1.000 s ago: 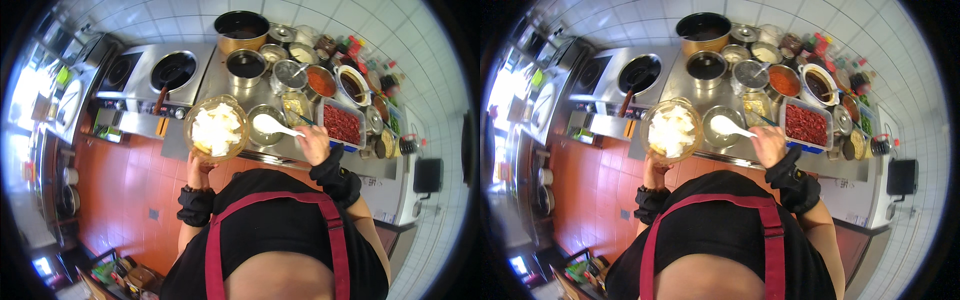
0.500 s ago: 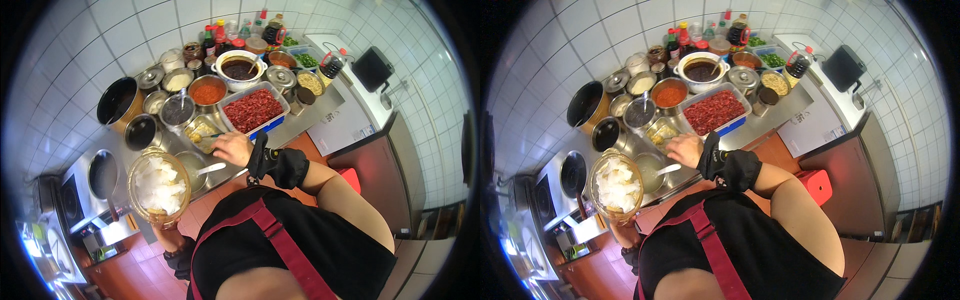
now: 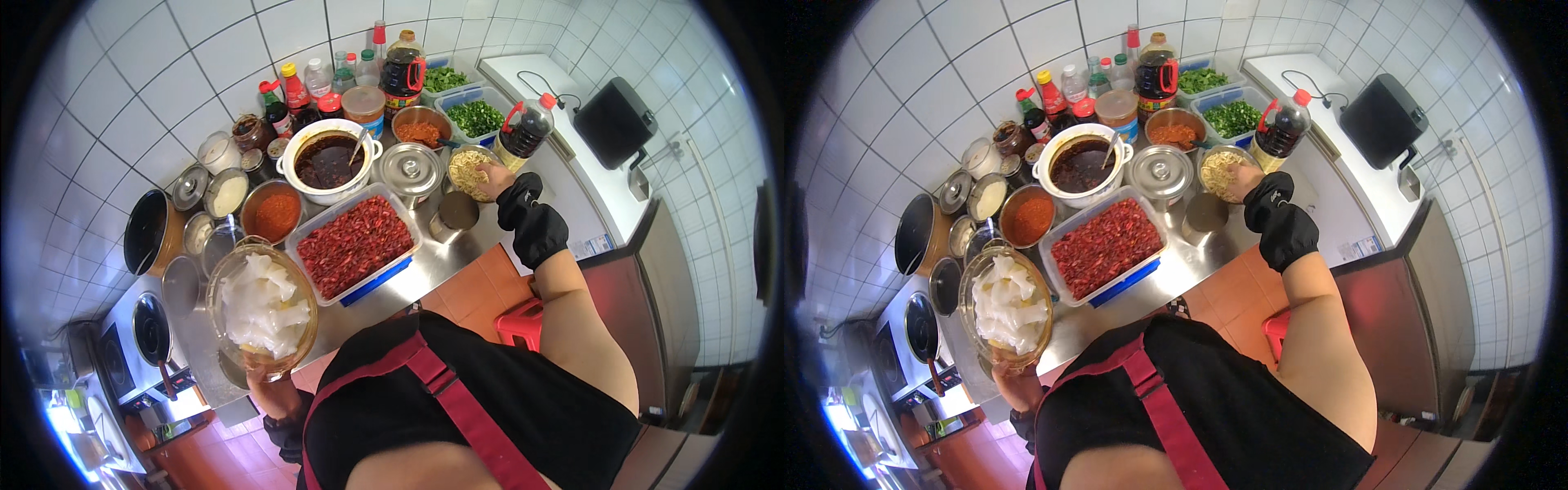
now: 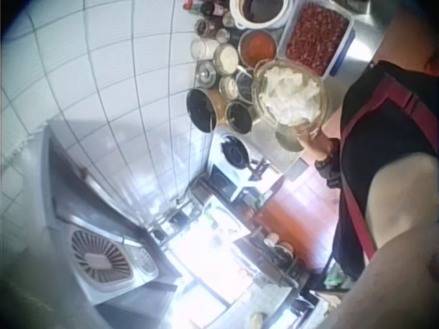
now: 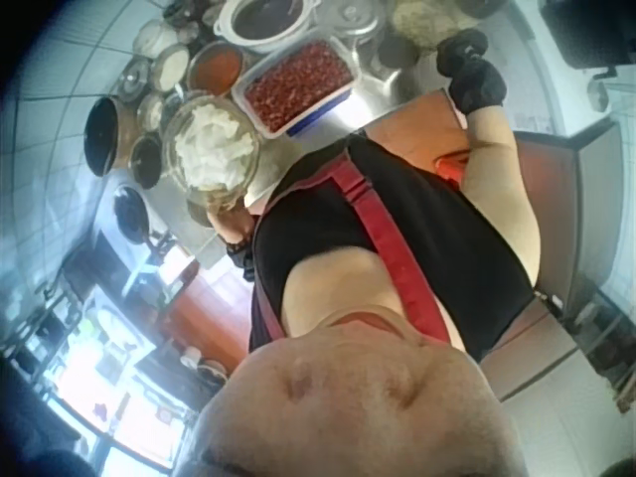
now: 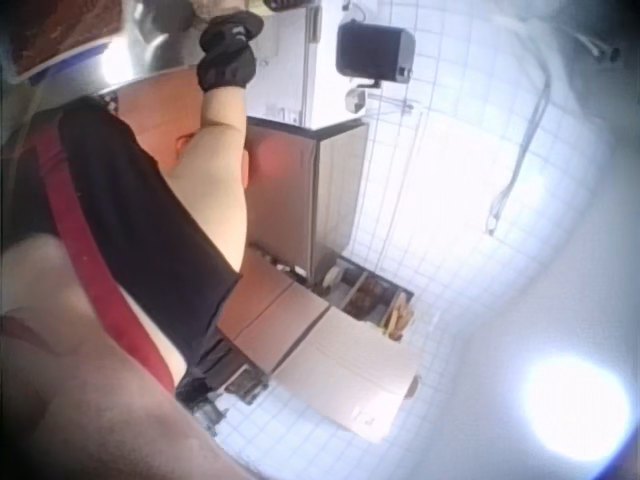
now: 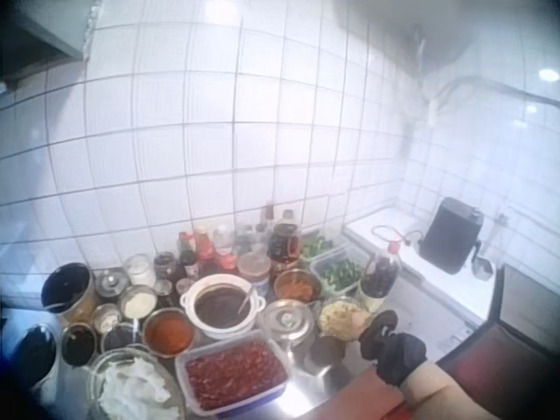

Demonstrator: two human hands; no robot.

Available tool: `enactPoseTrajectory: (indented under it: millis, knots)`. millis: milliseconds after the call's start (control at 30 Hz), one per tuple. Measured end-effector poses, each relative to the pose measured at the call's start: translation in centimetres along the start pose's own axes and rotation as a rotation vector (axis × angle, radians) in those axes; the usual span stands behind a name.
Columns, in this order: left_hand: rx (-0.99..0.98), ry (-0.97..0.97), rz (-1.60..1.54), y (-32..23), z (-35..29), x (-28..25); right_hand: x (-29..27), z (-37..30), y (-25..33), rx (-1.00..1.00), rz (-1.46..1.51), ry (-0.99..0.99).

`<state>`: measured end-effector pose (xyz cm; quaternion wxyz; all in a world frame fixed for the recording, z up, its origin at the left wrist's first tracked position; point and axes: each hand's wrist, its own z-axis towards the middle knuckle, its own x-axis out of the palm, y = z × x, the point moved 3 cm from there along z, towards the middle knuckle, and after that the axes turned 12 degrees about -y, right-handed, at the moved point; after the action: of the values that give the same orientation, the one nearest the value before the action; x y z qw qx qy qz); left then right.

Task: The person assembles a dish by placing white food items into a bowl, then adds broth, chopped green onions, and various sauces and seasonings from containers on the counter. The person uses a ladle and spoon to transfer liquids and seasonings into the bowl.

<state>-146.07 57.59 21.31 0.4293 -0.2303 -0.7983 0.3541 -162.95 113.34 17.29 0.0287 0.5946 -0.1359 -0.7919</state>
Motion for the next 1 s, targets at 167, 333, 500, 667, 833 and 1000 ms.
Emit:
enactPoseTrajectory:
  millis: [167,333,500,667,833,1000]
  knots:
    - [-0.022,-0.014,0.057,4.8,-0.1,5.9,3.9,1.8,-2.9,-0.149,0.102,0.064]
    - [-0.041,0.028,0.058,7.2,-0.9,12.7,2.7,2.7,-2.4,-0.153,0.238,0.144]
    - [-0.073,0.163,0.128,8.7,0.2,16.5,-1.3,3.4,-3.6,-0.157,0.356,-0.058]
    - [-0.134,0.249,0.204,9.6,1.1,17.2,-8.2,3.7,-1.0,-0.166,0.384,-0.303]
    - [-0.159,0.306,0.278,10.4,1.1,18.1,-4.0,2.9,-1.2,-0.045,0.154,-0.125]
    - [-0.233,0.403,0.319,11.3,1.4,18.8,-1.2,2.0,-4.3,-0.306,0.027,-0.252]
